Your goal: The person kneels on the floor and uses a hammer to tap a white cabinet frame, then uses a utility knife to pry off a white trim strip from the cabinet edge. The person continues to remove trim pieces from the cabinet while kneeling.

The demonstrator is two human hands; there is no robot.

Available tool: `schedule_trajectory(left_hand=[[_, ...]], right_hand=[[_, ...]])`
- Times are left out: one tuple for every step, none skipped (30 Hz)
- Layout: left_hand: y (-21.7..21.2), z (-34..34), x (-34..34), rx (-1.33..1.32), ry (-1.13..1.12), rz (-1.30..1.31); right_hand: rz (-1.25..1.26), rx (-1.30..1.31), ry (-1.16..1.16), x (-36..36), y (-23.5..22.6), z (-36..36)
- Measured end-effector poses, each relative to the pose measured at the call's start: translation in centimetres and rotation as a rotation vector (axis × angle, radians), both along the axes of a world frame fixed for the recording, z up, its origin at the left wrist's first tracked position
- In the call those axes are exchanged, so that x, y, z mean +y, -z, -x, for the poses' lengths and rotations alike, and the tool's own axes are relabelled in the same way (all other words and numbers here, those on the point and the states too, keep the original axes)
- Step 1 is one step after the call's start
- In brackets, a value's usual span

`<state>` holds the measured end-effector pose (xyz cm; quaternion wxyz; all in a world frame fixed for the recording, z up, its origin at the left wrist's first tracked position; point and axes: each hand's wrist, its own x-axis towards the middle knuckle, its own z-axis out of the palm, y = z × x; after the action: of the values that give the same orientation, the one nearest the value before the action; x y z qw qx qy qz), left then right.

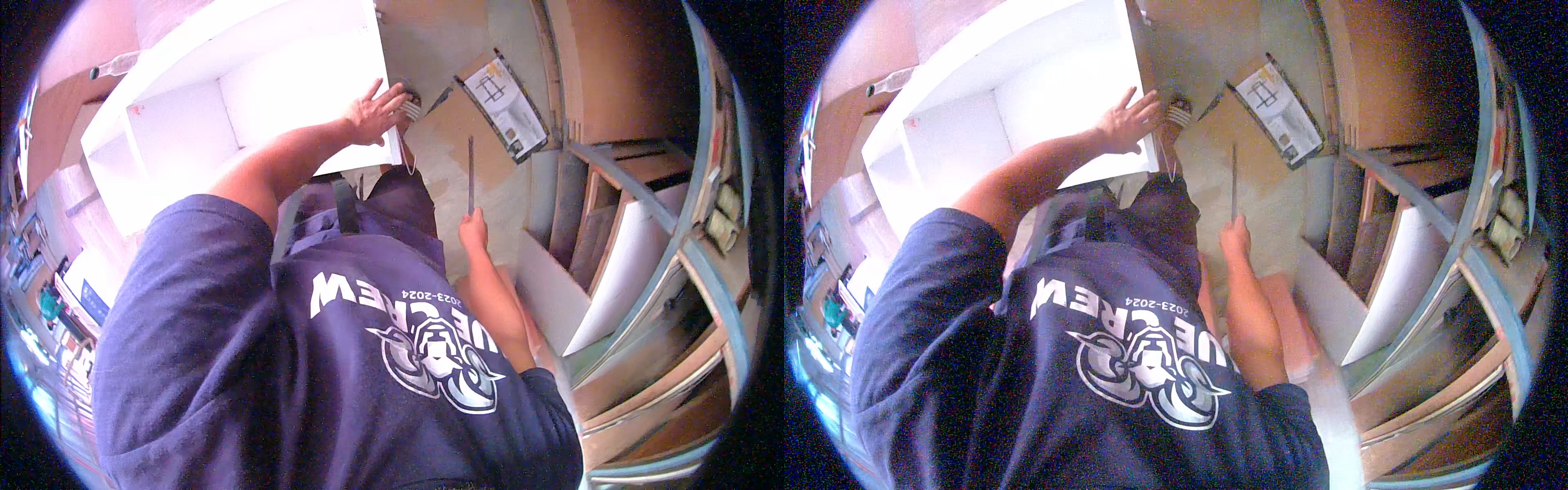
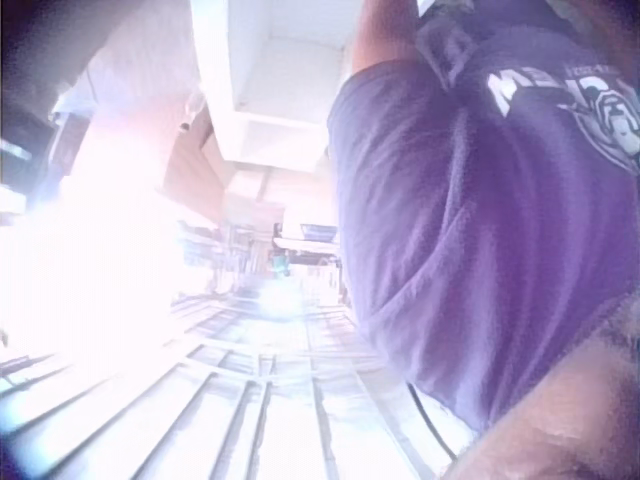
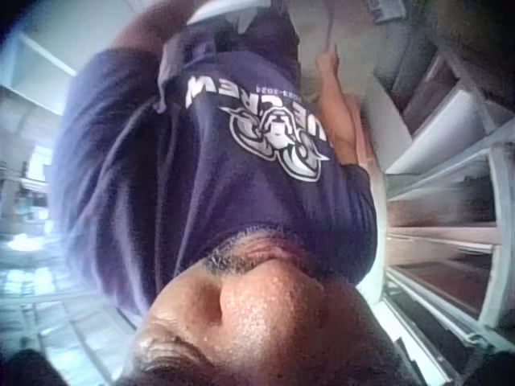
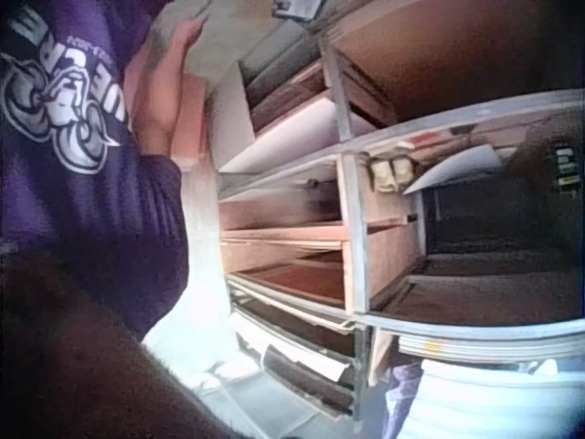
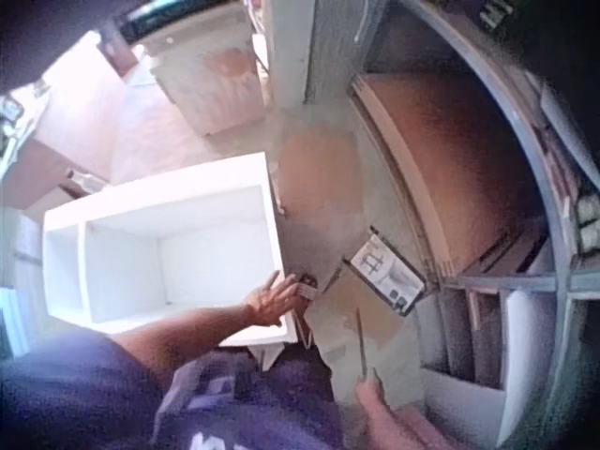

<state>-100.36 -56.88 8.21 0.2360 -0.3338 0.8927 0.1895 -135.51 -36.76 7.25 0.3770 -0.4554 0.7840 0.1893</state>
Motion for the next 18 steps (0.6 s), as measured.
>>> schedule_trajectory(left_hand=[[0.2, 0.1, 0.5, -0.012, -0.033, -0.01], [0.4, 0.3, 1.0, 0.016, -0.055, -0.031], [0.8, 0.9, 1.6, -0.046, -0.027, -0.051], [1.2, 1.7, 2.1, -0.09, -0.01, -0.044], [1.4, 2.4, 3.1, -0.134, 0.022, 0.052], [1.7, 3.0, 3.8, -0.103, 0.008, 0.024], [1.7, 3.7, 4.3, -0.098, 0.0, -0.033], [1.4, 4.9, 5.1, -0.12, -0.003, -0.151], [0.9, 5.7, 6.2, -0.088, -0.056, -0.12], [0.0, 6.5, 7.2, -0.05, -0.116, -0.096], [-0.8, 7.2, 8.1, -0.027, -0.16, -0.05], [-1.7, 7.3, 8.7, 0.043, -0.214, -0.072], [-2.5, 7.3, 9.4, 0.091, -0.246, -0.047], [-3.5, 7.4, 10.0, 0.134, -0.276, -0.023], [-4.4, 7.3, 10.4, 0.135, -0.296, -0.044], [-5.1, 7.1, 10.9, 0.139, -0.314, -0.067], [-5.8, 6.5, 12.0, 0.239, -0.407, -0.072], [-6.3, 5.7, 13.0, 0.232, -0.512, -0.034]], right_hand=[[-0.013, -0.004, 0.029, 0.1, 0.0, 1.5], [-0.054, 0.026, 0.037, 0.1, -0.1, 3.0], [-0.033, 0.033, 0.022, -0.1, 0.0, 4.3], [-0.026, 0.051, 0.007, -0.4, 0.1, 5.5], [-0.029, 0.078, -0.001, -0.7, 0.3, 6.6], [-0.066, 0.036, 0.021, -1.2, 0.4, 7.7], [-0.106, 0.0, 0.051, -2.0, 0.6, 8.5], [-0.165, -0.005, 0.111, -3.0, 0.9, 8.9], [-0.124, -0.073, 0.034, -3.8, 0.7, 9.3], [-0.105, -0.109, -0.008, -4.7, 0.3, 9.8], [-0.077, -0.162, -0.038, -5.5, 0.2, 9.6], [-0.09, -0.148, -0.099, -6.4, 0.3, 9.3], [-0.093, -0.146, -0.146, -7.5, 0.3, 8.9], [-0.111, -0.116, -0.19, -8.7, 0.2, 8.7], [-0.058, -0.132, -0.262, -9.7, 0.2, 8.4], [-0.015, -0.181, -0.322, -10.2, 0.1, 8.0], [0.011, -0.187, -0.382, -11.0, -0.2, 8.3], [0.034, -0.187, -0.452, -11.9, -0.3, 8.5]])
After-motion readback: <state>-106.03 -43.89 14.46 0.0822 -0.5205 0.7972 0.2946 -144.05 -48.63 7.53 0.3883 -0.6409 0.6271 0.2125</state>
